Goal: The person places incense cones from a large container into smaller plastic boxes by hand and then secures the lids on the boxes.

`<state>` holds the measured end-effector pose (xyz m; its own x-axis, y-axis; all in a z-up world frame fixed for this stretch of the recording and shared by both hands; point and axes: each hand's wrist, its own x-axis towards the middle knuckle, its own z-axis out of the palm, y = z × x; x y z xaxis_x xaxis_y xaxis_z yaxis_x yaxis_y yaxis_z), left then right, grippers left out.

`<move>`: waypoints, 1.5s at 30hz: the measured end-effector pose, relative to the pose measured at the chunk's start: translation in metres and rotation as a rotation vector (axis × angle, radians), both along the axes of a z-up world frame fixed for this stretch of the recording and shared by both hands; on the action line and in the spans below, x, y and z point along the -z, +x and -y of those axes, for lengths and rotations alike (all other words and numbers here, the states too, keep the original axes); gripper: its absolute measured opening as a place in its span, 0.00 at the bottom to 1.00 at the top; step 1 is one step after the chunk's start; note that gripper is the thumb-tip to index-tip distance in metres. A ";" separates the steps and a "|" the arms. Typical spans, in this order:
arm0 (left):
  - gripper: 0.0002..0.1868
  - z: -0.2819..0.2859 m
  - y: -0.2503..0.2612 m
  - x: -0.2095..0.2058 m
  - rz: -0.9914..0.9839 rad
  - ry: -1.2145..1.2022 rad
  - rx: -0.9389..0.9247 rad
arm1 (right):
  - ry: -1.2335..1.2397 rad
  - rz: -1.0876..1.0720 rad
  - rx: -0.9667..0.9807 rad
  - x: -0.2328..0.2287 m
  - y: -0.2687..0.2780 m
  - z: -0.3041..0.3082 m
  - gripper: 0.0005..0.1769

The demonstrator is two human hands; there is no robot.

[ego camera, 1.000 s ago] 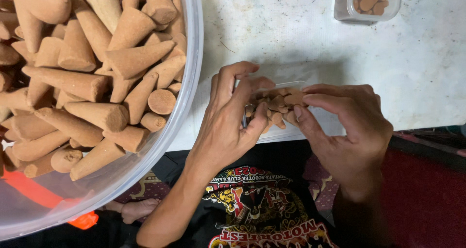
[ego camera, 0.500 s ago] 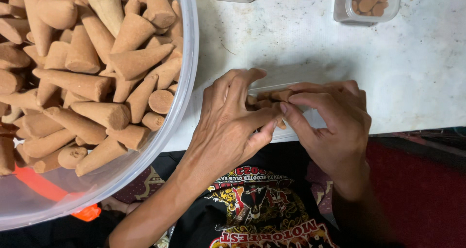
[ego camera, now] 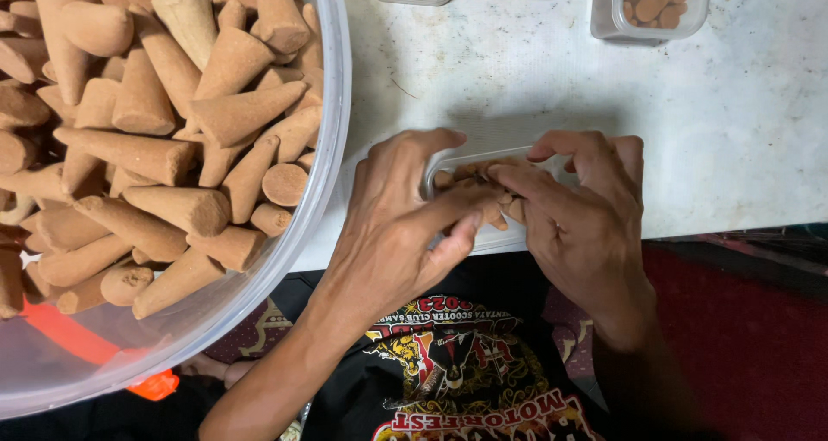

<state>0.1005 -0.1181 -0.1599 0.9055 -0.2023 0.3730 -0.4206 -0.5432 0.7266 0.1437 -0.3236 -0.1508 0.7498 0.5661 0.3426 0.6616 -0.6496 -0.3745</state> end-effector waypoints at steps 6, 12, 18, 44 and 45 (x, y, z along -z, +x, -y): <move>0.15 -0.004 0.003 -0.002 -0.171 -0.124 -0.108 | -0.030 0.008 -0.007 0.005 -0.001 -0.004 0.23; 0.17 0.001 0.004 0.006 -0.208 -0.158 -0.156 | -0.027 -0.019 0.034 0.005 -0.002 -0.003 0.26; 0.16 0.003 0.002 0.009 -0.227 -0.172 -0.175 | -0.039 0.018 0.031 0.005 -0.002 -0.003 0.26; 0.17 0.005 0.006 0.004 -0.356 -0.193 -0.210 | 0.132 -0.047 0.077 0.003 -0.013 0.016 0.27; 0.16 0.005 0.006 0.002 -0.380 -0.199 -0.213 | 0.163 -0.063 0.128 0.002 -0.014 0.018 0.25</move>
